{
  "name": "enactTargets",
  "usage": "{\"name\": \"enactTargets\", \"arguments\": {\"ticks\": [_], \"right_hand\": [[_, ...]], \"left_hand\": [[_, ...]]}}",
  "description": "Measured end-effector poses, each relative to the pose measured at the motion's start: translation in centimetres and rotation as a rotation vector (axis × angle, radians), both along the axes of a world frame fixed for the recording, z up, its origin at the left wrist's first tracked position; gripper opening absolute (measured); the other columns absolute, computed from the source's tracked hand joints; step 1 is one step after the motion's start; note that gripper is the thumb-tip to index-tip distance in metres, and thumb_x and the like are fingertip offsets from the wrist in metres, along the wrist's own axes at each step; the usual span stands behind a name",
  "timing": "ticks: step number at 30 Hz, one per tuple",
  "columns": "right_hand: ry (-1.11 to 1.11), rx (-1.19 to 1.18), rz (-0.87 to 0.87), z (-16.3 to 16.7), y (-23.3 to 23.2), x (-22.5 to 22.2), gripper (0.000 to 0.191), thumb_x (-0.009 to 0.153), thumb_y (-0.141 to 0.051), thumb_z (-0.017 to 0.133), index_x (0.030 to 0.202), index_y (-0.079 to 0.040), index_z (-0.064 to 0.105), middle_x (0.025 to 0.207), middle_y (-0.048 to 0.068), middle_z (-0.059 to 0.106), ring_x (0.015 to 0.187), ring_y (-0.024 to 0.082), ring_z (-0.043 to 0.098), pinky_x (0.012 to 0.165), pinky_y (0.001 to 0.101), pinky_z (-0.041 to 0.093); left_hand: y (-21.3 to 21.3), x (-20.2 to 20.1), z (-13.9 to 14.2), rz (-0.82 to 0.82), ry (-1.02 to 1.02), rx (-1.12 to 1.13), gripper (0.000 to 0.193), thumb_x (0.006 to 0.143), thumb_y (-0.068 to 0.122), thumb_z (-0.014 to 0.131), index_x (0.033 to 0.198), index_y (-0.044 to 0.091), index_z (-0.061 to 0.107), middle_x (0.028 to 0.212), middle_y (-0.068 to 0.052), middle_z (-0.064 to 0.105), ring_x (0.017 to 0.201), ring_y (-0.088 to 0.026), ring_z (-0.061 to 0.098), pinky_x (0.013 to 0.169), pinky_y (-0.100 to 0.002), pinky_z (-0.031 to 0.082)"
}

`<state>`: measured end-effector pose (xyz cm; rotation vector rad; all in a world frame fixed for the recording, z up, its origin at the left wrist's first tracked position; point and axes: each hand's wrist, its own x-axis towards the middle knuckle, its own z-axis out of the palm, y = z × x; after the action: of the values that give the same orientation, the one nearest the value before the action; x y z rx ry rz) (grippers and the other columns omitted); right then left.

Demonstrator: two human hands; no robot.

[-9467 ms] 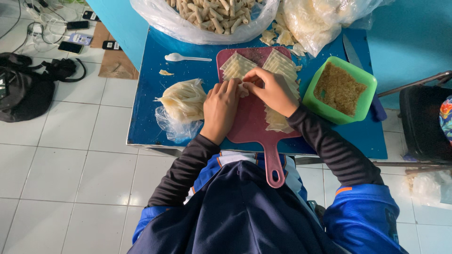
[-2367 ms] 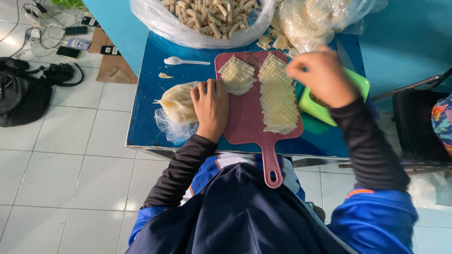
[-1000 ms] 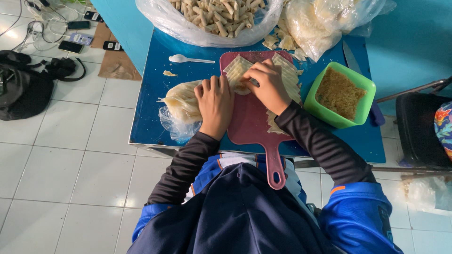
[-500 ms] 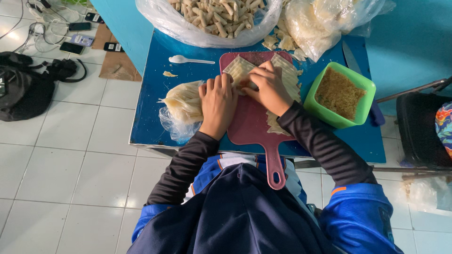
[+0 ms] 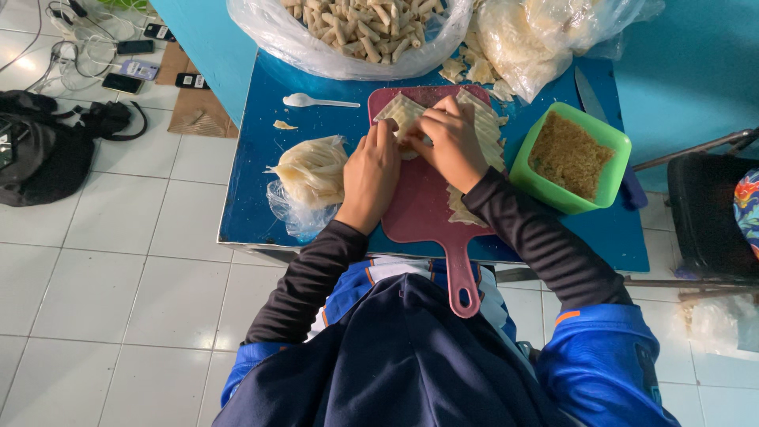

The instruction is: The person sits at a blue table and folds thin pastry sheets into triangular pieces on a pink cutting board, occasionally reaching into a green container of brown filling and taking new sheets from a plastic bag, building a stack of folded pieces.

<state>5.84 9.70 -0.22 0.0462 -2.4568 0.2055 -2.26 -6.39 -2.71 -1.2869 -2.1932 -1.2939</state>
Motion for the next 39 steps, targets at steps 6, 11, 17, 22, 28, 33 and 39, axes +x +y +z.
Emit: {"name": "enactTargets", "arguments": {"ticks": [6,11,17,22,28,33,39], "right_hand": [[-0.038,-0.021,-0.063,0.3,1.0,1.7,0.011,0.087,-0.009,0.078,0.095,-0.011,0.072,0.095,0.005,0.064,0.097,0.029,0.057,0.088,0.0421,0.044],[-0.151,-0.106,-0.124,-0.3,1.6,2.3,0.016,0.085,-0.012,0.081,0.089,-0.008,0.066,0.087,0.005,0.065,0.091,0.03,0.059,0.086,0.0429,0.044],[-0.173,-0.205,-0.088,-0.4,1.4,1.7,0.018,0.084,-0.01,0.082,0.088,-0.008,0.064,0.082,0.004,0.066,0.085,0.027,0.062,0.083,0.0409,0.046],[-0.16,-0.194,-0.096,0.0,1.0,1.9,0.02,0.081,-0.009,0.082,0.086,-0.007,0.063,0.079,0.004,0.066,0.078,0.028,0.062,0.08,0.0418,0.047],[-0.145,-0.235,-0.076,0.4,0.9,1.8,0.016,0.083,-0.005,0.08,0.087,-0.006,0.064,0.081,0.006,0.069,0.08,0.027,0.064,0.075,0.0394,0.049],[-0.23,-0.552,-0.055,0.2,0.9,0.9,0.016,0.091,-0.013,0.078,0.098,-0.002,0.067,0.089,0.008,0.073,0.08,0.018,0.071,0.071,0.0307,0.054],[-0.201,-0.503,0.031,0.0,0.8,0.7,0.012,0.093,-0.009,0.076,0.1,-0.002,0.071,0.093,0.01,0.073,0.086,0.024,0.069,0.076,0.0343,0.053]], "left_hand": [[-0.1,0.3,0.4,-0.026,-0.049,-0.026,0.019,0.102,0.014,0.059,0.12,0.009,0.056,0.101,-0.009,0.068,0.094,-0.03,0.069,0.07,-0.043,0.056],[-0.2,0.2,0.5,-0.056,-0.025,-0.046,0.017,0.104,0.013,0.057,0.121,0.011,0.057,0.108,-0.007,0.069,0.095,-0.03,0.067,0.072,-0.042,0.056],[-0.2,0.1,0.5,-0.048,0.029,-0.074,0.017,0.102,0.015,0.059,0.118,0.012,0.058,0.107,-0.004,0.068,0.096,-0.027,0.066,0.072,-0.039,0.056],[-0.2,0.1,0.5,-0.035,0.063,-0.079,0.016,0.101,0.015,0.06,0.117,0.014,0.058,0.105,-0.003,0.067,0.098,-0.025,0.066,0.072,-0.038,0.056],[-0.1,0.0,0.4,-0.031,0.072,-0.09,0.019,0.099,0.015,0.062,0.117,0.013,0.058,0.105,-0.003,0.068,0.097,-0.026,0.065,0.072,-0.038,0.056],[0.0,-0.1,0.3,-0.028,0.093,-0.099,0.025,0.095,0.012,0.063,0.119,0.014,0.058,0.106,-0.002,0.068,0.097,-0.026,0.067,0.072,-0.038,0.057],[0.2,-0.1,0.3,-0.02,0.051,-0.084,0.029,0.096,0.014,0.065,0.123,0.011,0.057,0.11,-0.003,0.069,0.096,-0.027,0.067,0.071,-0.039,0.057]]}}
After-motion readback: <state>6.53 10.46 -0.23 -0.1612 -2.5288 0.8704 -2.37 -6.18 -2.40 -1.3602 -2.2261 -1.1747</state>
